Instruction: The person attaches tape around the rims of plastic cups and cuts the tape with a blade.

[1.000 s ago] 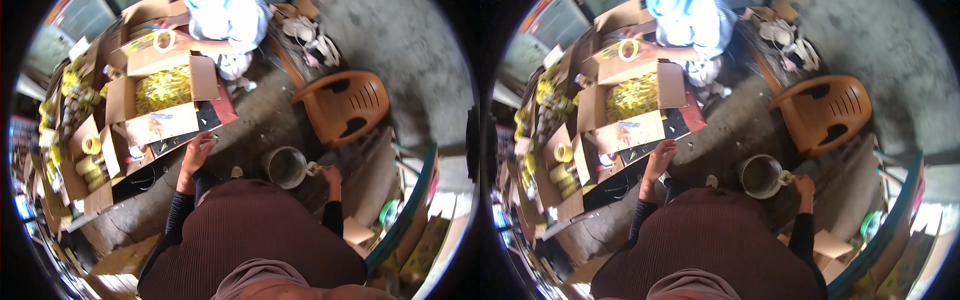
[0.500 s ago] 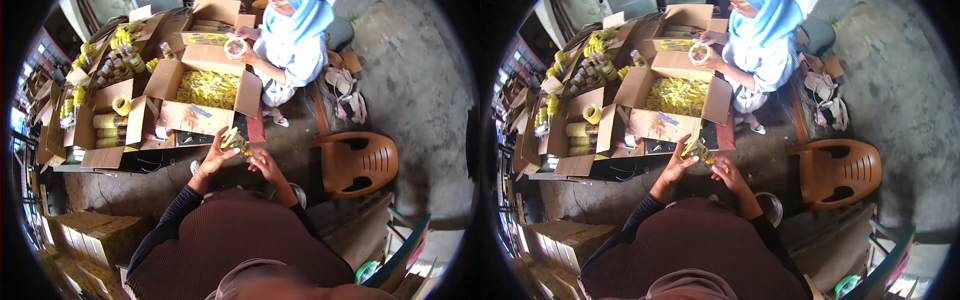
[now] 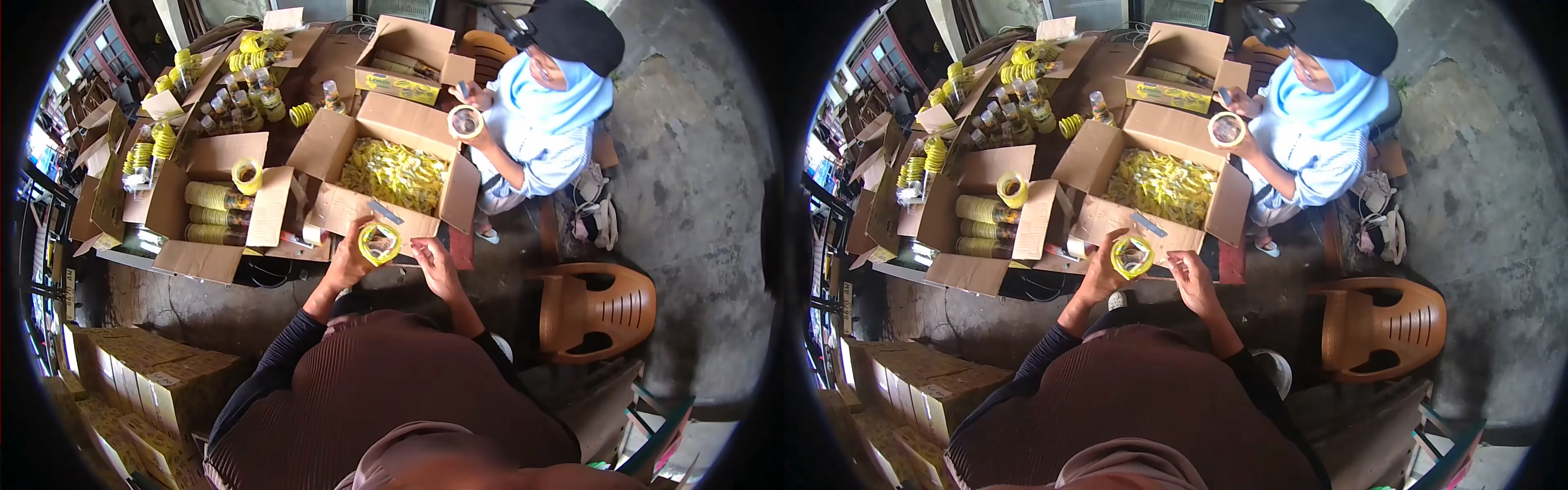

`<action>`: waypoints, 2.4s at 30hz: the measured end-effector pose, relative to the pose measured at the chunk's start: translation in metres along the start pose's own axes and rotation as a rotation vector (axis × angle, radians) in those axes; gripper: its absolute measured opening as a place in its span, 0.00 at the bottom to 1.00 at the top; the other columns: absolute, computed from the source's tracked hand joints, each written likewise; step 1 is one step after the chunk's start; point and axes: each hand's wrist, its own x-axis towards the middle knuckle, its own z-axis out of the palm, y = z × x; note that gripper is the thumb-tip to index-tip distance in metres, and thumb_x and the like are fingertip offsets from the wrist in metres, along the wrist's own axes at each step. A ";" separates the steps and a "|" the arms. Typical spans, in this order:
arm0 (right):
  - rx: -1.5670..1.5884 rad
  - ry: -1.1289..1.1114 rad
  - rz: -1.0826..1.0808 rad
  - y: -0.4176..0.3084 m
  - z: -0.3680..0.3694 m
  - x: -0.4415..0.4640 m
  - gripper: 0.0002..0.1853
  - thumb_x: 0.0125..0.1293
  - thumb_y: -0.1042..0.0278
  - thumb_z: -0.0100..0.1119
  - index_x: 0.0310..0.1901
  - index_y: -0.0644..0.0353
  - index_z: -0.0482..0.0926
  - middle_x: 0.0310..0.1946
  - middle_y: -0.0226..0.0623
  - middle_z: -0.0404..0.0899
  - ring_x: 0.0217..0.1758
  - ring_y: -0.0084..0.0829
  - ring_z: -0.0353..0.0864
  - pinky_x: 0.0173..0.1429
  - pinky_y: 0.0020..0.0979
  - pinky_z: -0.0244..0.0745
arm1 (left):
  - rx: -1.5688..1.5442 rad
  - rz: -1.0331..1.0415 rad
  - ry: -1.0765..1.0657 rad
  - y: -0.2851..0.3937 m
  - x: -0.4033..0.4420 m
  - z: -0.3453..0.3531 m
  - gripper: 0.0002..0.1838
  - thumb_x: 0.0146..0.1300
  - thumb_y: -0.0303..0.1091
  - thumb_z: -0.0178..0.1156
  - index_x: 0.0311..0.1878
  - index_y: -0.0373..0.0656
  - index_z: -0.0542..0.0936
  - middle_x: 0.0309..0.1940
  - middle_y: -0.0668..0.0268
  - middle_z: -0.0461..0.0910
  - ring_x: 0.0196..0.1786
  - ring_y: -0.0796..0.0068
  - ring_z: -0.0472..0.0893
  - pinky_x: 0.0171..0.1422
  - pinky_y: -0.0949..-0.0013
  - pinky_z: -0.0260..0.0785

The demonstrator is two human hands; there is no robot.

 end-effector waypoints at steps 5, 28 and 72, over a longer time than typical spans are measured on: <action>-0.170 0.088 -0.140 -0.054 0.037 0.048 0.10 0.68 0.71 0.58 0.49 0.62 0.74 0.38 0.39 0.76 0.39 0.32 0.79 0.42 0.32 0.74 | 0.337 0.078 -0.088 -0.007 0.020 -0.028 0.43 0.43 0.32 0.77 0.64 0.39 0.66 0.49 0.54 0.79 0.54 0.54 0.77 0.60 0.59 0.70; -0.648 -0.365 -0.422 -0.067 0.077 0.141 0.08 0.62 0.68 0.55 0.37 0.61 0.69 0.32 0.44 0.75 0.39 0.49 0.78 0.40 0.45 0.73 | 0.084 0.007 -0.458 -0.053 0.064 -0.102 0.36 0.40 0.39 0.75 0.53 0.33 0.73 0.42 0.46 0.81 0.48 0.51 0.81 0.52 0.58 0.72; -0.573 0.002 0.050 0.072 -0.021 0.210 0.10 0.59 0.67 0.64 0.37 0.63 0.77 0.37 0.47 0.80 0.42 0.46 0.81 0.45 0.41 0.75 | 0.454 -0.013 0.096 -0.043 0.102 -0.025 0.34 0.48 0.34 0.70 0.57 0.31 0.67 0.51 0.45 0.72 0.55 0.43 0.72 0.61 0.52 0.66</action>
